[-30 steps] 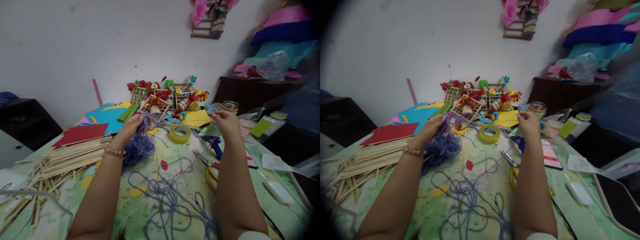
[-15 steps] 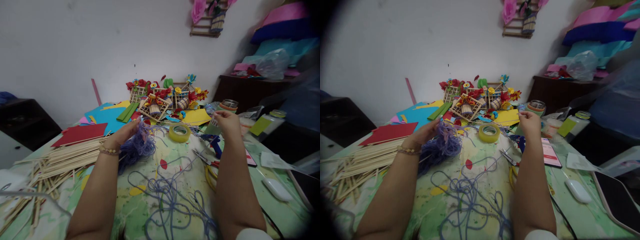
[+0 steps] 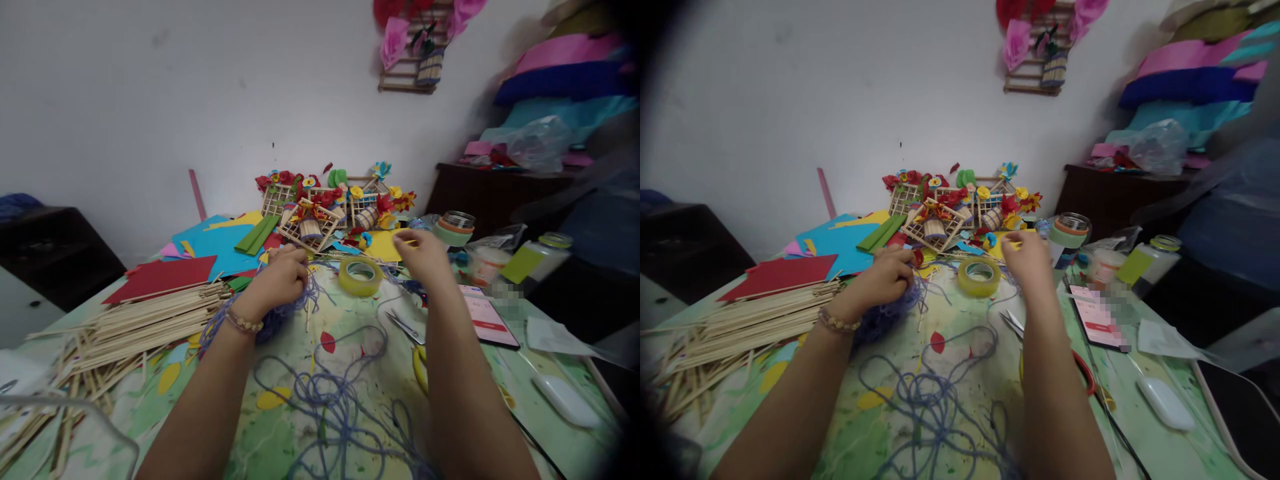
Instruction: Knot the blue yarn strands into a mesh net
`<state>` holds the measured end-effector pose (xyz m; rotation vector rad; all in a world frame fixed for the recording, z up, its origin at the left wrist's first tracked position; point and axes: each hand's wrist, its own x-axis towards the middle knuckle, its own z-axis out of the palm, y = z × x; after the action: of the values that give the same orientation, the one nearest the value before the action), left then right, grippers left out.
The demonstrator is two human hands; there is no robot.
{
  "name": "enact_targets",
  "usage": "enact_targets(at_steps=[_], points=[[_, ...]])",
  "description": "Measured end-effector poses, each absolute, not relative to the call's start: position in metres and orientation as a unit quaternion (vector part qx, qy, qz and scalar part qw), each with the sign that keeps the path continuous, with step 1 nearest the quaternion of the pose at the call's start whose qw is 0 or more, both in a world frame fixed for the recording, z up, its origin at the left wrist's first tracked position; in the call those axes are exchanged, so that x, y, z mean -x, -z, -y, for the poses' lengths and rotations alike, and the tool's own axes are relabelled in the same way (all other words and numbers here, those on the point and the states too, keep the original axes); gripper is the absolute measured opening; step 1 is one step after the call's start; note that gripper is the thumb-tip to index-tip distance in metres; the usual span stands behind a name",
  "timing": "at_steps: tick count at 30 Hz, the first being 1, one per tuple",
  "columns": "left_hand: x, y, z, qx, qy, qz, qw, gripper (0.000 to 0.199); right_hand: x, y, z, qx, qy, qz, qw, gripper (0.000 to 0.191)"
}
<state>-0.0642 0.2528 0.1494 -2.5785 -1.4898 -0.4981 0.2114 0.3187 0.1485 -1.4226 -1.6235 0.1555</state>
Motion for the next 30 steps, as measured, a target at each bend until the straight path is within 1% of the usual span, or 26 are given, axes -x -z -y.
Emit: enact_targets(at_steps=[2, 4, 6, 7, 9, 11, 15, 17, 21, 25, 30], points=[[0.057, -0.148, -0.251, 0.858, 0.162, 0.483, 0.057, 0.025, -0.179, -0.149, -0.306, 0.51, -0.177, 0.726, 0.426, 0.028], [0.054, -0.147, -0.251, 0.862, 0.164, 0.477, 0.055, 0.025, -0.149, -0.145, -0.296, 0.437, -0.286, 0.78, 0.346, 0.027], [0.053, -0.145, -0.252, 0.862, 0.169, 0.476, 0.052, 0.025, -0.126, -0.137, -0.291, 0.405, -0.362, 0.786, 0.297, 0.022], [0.053, -0.144, -0.253, 0.861, 0.171, 0.476, 0.051, 0.025, -0.119, -0.132, -0.29, 0.401, -0.39, 0.775, 0.292, 0.018], [0.054, -0.142, -0.255, 0.862, 0.174, 0.473, 0.05, 0.024, -0.11, -0.125, -0.29, 0.395, -0.44, 0.742, 0.315, 0.012], [0.056, -0.141, -0.257, 0.864, 0.177, 0.468, 0.047, 0.024, -0.107, -0.122, -0.291, 0.377, -0.498, 0.702, 0.341, 0.011], [0.06, -0.136, -0.262, 0.862, 0.172, 0.474, 0.044, 0.023, -0.117, -0.131, -0.289, 0.309, -0.654, 0.594, 0.353, 0.009], [0.064, -0.134, -0.264, 0.854, 0.161, 0.491, 0.059, 0.023, -0.125, -0.139, -0.288, 0.284, -0.704, 0.539, 0.365, 0.007], [0.082, -0.129, -0.27, 0.827, 0.142, 0.534, 0.1, 0.023, -0.148, -0.156, -0.287, 0.231, -0.743, 0.49, 0.392, 0.008], [0.109, -0.122, -0.278, 0.787, 0.124, 0.591, 0.122, 0.024, -0.178, -0.172, -0.284, 0.187, -0.742, 0.488, 0.42, 0.025], [0.145, -0.109, -0.286, 0.728, 0.129, 0.667, 0.094, 0.022, -0.219, -0.183, -0.282, 0.202, -0.679, 0.475, 0.522, 0.024]])
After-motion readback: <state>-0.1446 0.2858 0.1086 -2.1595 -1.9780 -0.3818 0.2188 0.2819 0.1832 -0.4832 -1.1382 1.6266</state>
